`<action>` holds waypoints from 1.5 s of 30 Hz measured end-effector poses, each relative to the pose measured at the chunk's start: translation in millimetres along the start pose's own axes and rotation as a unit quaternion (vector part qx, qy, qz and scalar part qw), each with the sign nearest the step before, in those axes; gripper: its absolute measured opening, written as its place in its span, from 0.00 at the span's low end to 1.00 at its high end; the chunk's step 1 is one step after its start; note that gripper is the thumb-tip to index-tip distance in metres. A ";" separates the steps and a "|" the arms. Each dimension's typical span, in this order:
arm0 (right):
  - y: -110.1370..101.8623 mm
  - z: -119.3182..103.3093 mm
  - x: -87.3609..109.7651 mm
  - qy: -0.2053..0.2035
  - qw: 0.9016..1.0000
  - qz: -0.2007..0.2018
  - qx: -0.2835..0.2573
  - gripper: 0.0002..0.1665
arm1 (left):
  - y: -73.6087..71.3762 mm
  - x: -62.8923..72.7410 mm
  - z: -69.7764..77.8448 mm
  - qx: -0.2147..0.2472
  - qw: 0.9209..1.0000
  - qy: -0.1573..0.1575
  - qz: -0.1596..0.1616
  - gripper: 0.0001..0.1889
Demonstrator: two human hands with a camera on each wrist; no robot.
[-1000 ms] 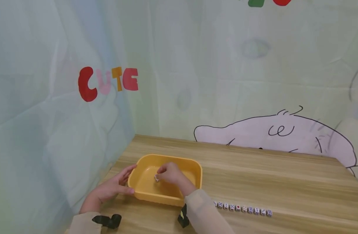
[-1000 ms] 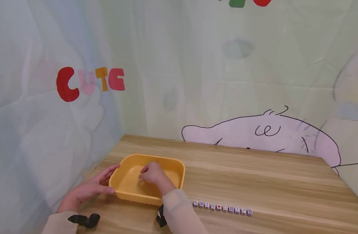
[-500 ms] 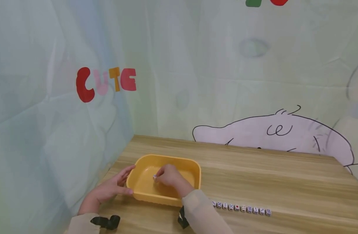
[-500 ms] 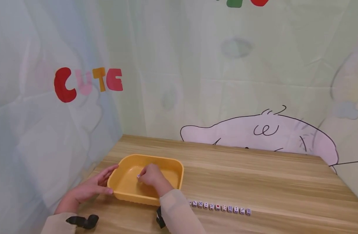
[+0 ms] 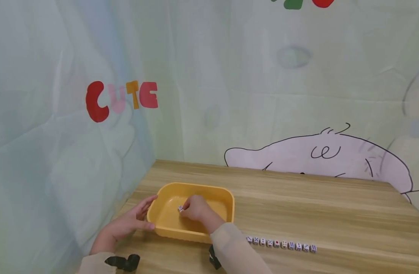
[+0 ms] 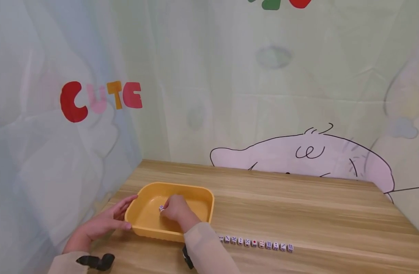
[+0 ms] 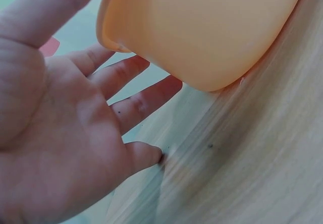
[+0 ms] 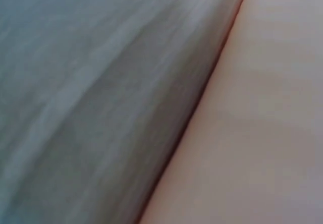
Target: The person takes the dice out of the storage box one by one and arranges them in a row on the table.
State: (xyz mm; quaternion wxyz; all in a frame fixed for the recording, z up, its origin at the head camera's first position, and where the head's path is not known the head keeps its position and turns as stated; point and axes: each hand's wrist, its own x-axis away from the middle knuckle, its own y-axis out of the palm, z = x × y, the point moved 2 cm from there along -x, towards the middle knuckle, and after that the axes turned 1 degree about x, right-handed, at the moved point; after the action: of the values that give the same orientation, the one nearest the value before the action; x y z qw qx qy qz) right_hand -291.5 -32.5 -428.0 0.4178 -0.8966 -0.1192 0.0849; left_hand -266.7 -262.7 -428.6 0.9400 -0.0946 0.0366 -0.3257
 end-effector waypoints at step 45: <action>-86.0 -3.4 47.9 -0.057 0.997 -0.010 -0.049 0.06 | -3.1 -2.4 -1.9 -0.024 0.999 -0.022 0.012 0.49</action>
State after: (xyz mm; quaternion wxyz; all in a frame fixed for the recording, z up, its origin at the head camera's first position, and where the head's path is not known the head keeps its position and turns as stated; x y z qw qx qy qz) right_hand -257.0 32.2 -362.3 0.3670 -0.9084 -0.1558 0.1259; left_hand -270.7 -263.8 -429.8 0.9417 -0.1241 0.0249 -0.3117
